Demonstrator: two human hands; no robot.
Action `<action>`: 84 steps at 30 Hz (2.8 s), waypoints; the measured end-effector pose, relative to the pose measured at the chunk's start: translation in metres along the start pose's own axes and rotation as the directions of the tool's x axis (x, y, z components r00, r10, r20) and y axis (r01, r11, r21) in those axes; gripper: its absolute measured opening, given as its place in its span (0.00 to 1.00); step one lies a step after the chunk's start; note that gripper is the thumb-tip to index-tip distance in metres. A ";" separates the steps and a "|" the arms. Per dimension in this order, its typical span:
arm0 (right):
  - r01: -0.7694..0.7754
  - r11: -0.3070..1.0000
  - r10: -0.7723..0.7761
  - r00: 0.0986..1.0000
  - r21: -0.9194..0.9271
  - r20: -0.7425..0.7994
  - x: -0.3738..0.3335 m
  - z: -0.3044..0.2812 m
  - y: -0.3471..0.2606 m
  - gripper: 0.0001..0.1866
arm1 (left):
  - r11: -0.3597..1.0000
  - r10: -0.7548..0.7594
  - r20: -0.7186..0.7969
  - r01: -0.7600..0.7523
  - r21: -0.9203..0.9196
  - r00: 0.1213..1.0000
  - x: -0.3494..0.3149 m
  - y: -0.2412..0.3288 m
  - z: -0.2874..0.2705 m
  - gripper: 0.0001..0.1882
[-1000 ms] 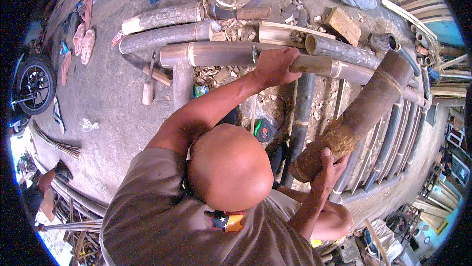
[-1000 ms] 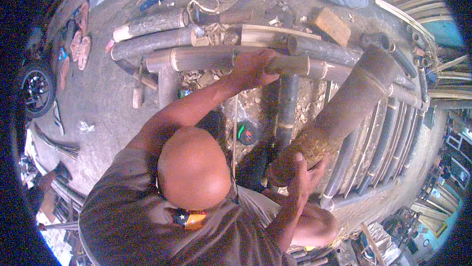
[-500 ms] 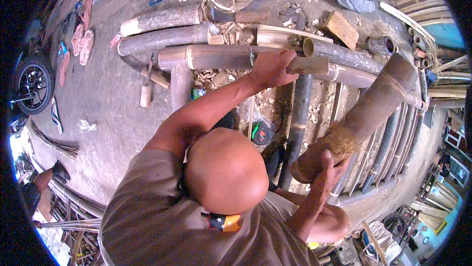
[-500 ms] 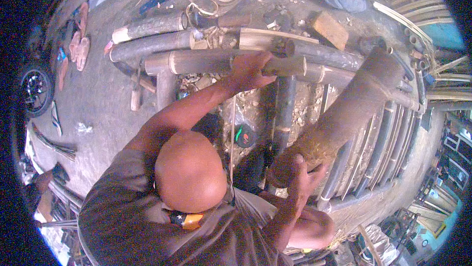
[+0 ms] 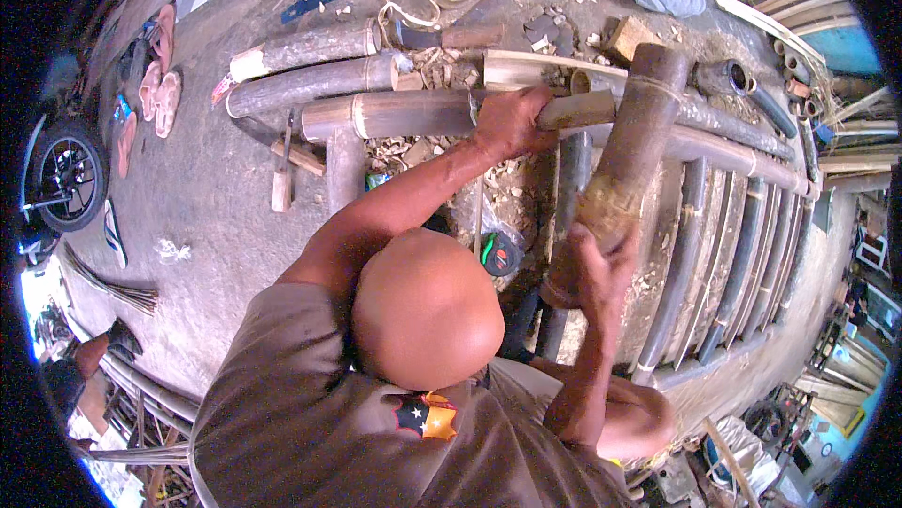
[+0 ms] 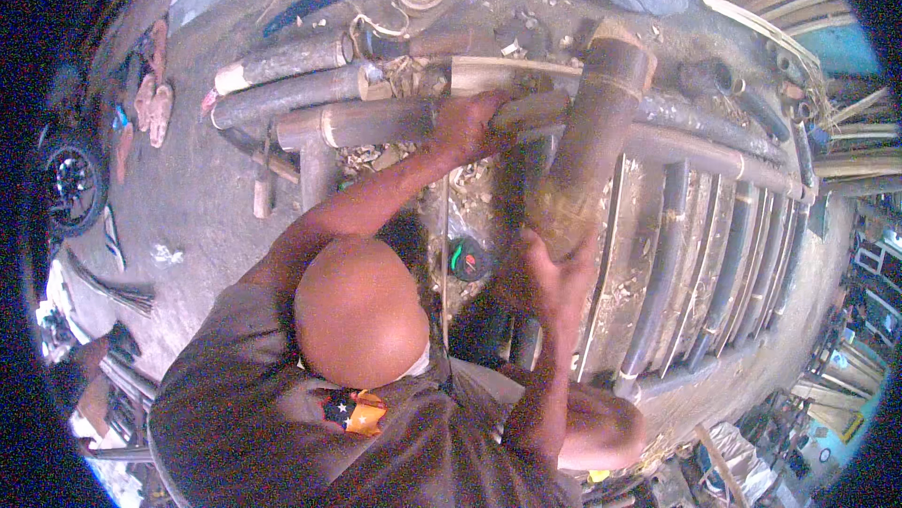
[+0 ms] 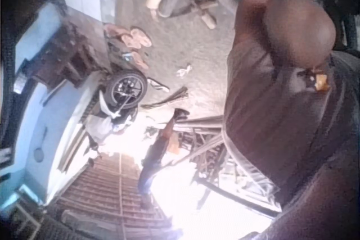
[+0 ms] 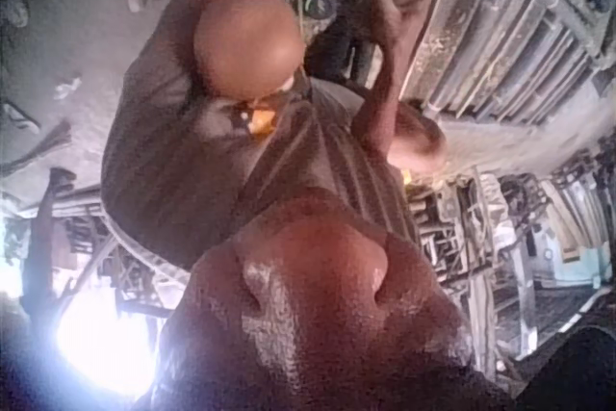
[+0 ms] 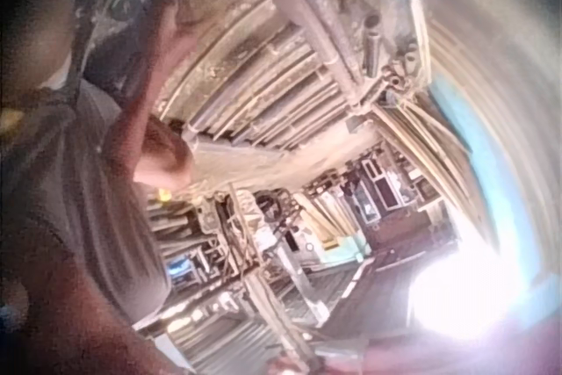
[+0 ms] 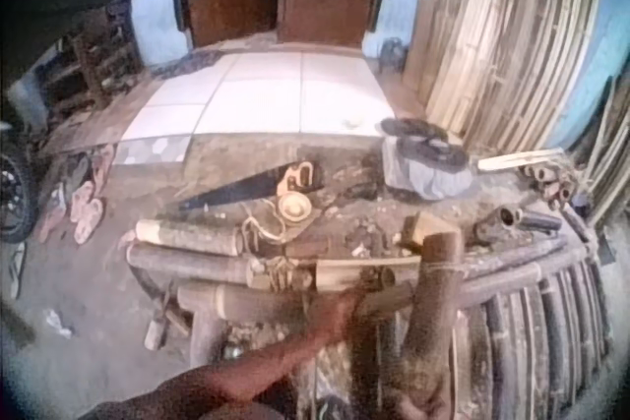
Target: The person measures and marks bamboo poles, then uses a mallet to fit them into a frame structure. The person repeatedly adjusts and secures the bamboo pieces to form a larger assembly.
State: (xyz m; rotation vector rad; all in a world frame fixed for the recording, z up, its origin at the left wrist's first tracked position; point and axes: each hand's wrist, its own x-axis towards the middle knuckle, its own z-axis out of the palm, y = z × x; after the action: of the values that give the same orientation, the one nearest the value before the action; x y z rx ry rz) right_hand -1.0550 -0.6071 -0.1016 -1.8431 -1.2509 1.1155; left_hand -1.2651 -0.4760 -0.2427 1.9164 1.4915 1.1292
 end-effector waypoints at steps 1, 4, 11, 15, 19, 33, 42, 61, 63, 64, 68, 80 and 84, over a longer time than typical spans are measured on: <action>-0.010 0.998 0.009 1.000 0.065 0.007 -0.002 0.003 -0.020 0.35 | 1.000 -0.028 0.024 0.028 0.006 0.999 0.001 -0.003 0.001 0.25; 0.093 0.989 -0.127 0.937 -0.119 -0.325 0.013 -0.065 -0.017 0.29 | 1.000 0.004 -0.014 -0.004 0.026 1.000 0.003 0.000 0.000 0.25; 0.030 0.984 0.041 0.922 0.177 -0.384 -0.003 0.026 -0.063 0.28 | 0.988 -0.124 0.087 0.115 0.101 0.988 0.005 0.010 0.004 0.25; -0.061 0.992 0.052 0.995 -0.112 -0.083 0.006 -0.040 -0.016 0.28 | 0.987 -0.122 0.079 0.113 0.117 0.989 -0.003 0.004 -0.004 0.26; 0.104 0.808 -0.406 0.811 -0.580 -0.421 0.038 -0.188 0.001 0.26 | 0.990 -0.121 0.097 0.113 0.084 0.988 0.008 0.013 -0.007 0.27; 0.225 0.907 0.096 0.713 0.357 -0.695 0.034 -0.101 -0.079 0.25 | 0.987 -0.081 0.085 0.068 0.148 0.993 -0.007 0.000 -0.004 0.25; 0.062 0.987 -0.122 0.888 -0.148 -0.444 0.039 -0.162 0.010 0.24 | 0.983 -0.037 0.015 0.034 0.179 0.999 -0.009 -0.001 -0.004 0.25; -0.270 0.960 0.260 0.958 0.077 0.126 -0.015 -0.008 -0.005 0.35 | 0.956 -0.107 0.125 0.067 0.287 0.986 -0.007 -0.014 -0.003 0.24; -0.254 0.963 0.250 0.967 0.094 0.058 -0.022 -0.034 -0.003 0.37 | 0.961 -0.133 0.128 0.096 0.260 0.983 -0.015 0.001 -0.009 0.24; -0.211 0.972 0.214 0.977 0.106 -0.019 -0.028 -0.039 -0.003 0.37 | 0.957 -0.157 0.127 0.119 0.263 0.979 -0.015 0.005 -0.011 0.24; -0.142 0.987 0.145 0.989 0.071 -0.038 -0.043 -0.079 -0.011 0.35 | 0.961 -0.177 0.076 0.156 0.229 0.981 -0.014 0.011 -0.010 0.24; -0.283 0.951 0.306 0.917 -0.123 0.255 -0.082 -0.019 -0.008 0.35 | 0.944 -0.196 -0.057 0.204 0.259 0.979 -0.015 0.003 -0.002 0.20; -0.020 1.000 0.024 0.975 -0.022 0.221 -0.009 0.015 0.007 0.35 | 0.900 -0.391 -0.122 0.407 0.158 0.912 0.031 0.002 0.000 0.15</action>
State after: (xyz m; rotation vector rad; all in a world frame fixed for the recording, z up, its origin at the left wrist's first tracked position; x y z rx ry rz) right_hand -1.0669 -0.6170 -0.1119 -1.7884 -1.3723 1.3551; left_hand -1.2616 -0.4474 -0.2317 1.5754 1.9832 0.9224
